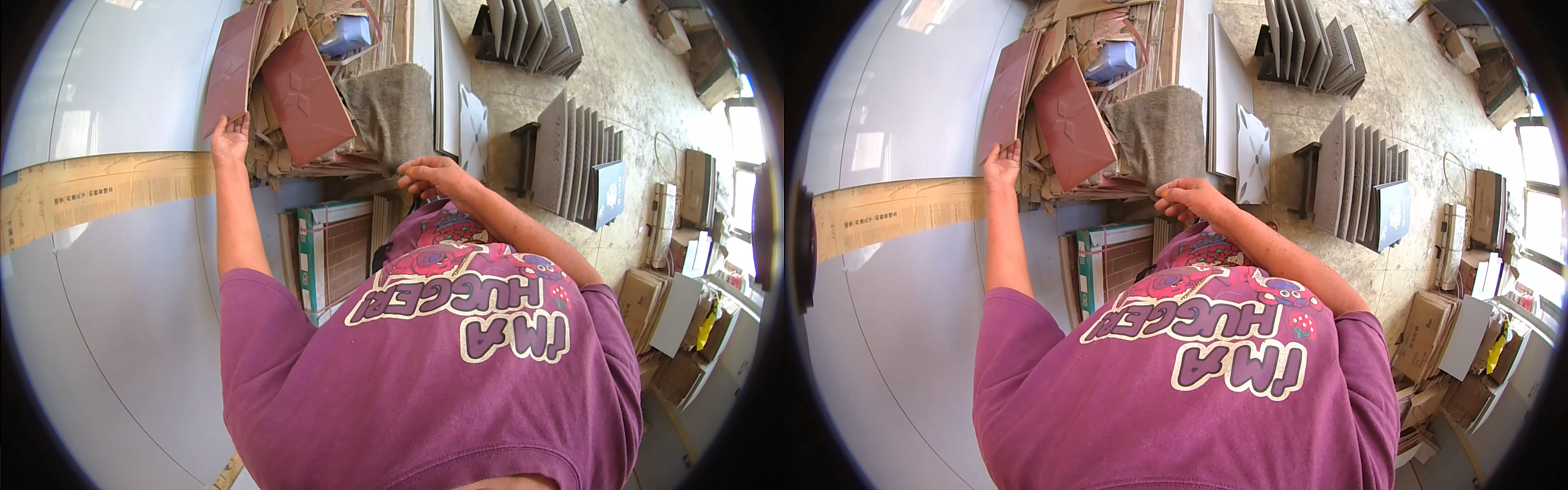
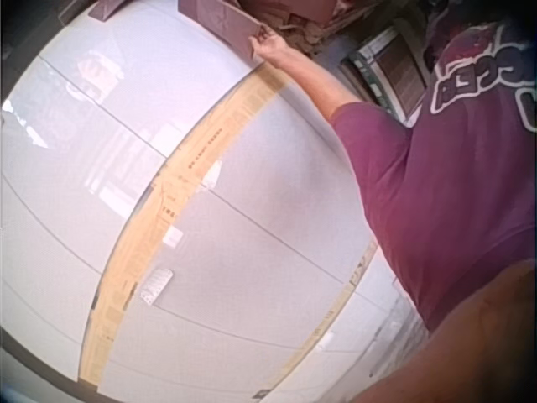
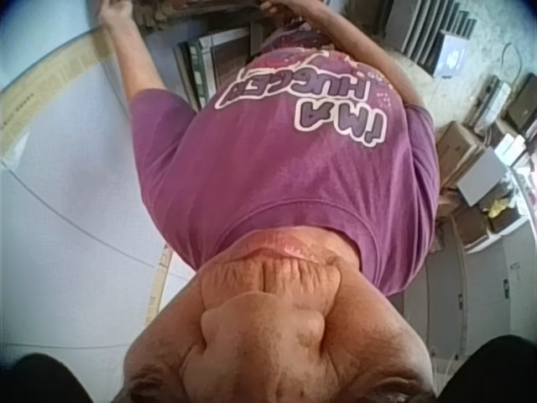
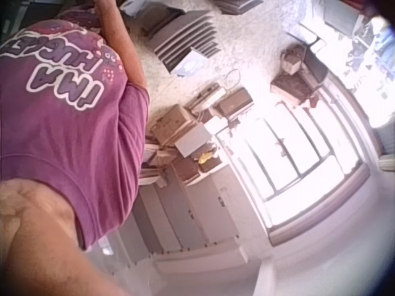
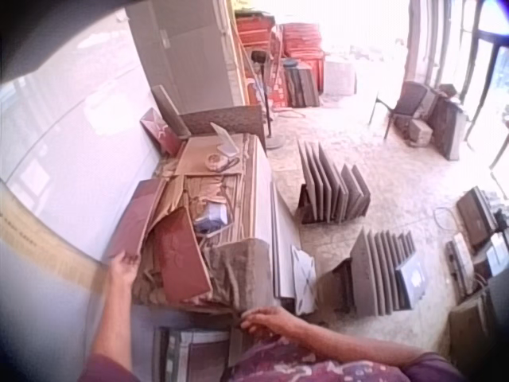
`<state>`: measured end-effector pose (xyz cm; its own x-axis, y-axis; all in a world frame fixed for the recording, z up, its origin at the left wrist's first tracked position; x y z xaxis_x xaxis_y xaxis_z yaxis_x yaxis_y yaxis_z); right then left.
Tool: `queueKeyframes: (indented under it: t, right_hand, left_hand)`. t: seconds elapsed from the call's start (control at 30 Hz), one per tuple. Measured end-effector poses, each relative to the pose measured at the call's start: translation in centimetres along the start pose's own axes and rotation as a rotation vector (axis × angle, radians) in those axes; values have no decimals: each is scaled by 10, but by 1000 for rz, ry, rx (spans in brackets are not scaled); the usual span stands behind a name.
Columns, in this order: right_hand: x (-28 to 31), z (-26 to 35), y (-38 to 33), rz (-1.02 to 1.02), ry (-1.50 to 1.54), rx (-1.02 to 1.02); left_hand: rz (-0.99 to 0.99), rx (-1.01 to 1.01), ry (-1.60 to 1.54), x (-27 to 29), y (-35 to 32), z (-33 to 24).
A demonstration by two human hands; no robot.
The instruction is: The person cleans a square tile with a cloth and then wipes several smaller rectangular tiles while holding them by hand.
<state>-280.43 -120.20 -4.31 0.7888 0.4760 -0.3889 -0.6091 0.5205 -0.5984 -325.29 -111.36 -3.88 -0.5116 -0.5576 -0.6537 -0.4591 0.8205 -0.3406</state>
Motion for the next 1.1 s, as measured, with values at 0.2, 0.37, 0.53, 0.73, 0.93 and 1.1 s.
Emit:
queueKeyframes:
  t: [0.2,0.37,0.53,0.73,0.93,1.1]
  right_hand:
    - [-2,1,2,1,-7,-1]
    - [-2,3,3,-7,-1,-8]
    - [-2,3,3,-13,-4,-10]
    - [0,3,5,-15,-3,-15]
    - [1,4,4,-14,-10,-32]
    - [3,5,4,-13,-1,-38]
  left_hand:
    - [-85,28,92,21,19,-6]
    - [-251,51,122,36,26,-5]
    - [-293,97,56,33,24,-1]
    - [-294,22,3,25,25,0]
    - [-290,20,-32,27,31,0]
    - [-179,37,-32,20,37,-10]
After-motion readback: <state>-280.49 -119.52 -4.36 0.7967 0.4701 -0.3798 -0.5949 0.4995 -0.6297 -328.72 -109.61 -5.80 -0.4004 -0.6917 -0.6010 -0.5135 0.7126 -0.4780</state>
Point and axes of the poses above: each hand's wrist, its own y-axis towards the middle knuckle, its own x-axis out of the back of the hand, z = x × y, the point moved 8 cm from there along y, towards the middle knuckle, and after that the axes turned 3 degrees about z, right-handed, at the moved point
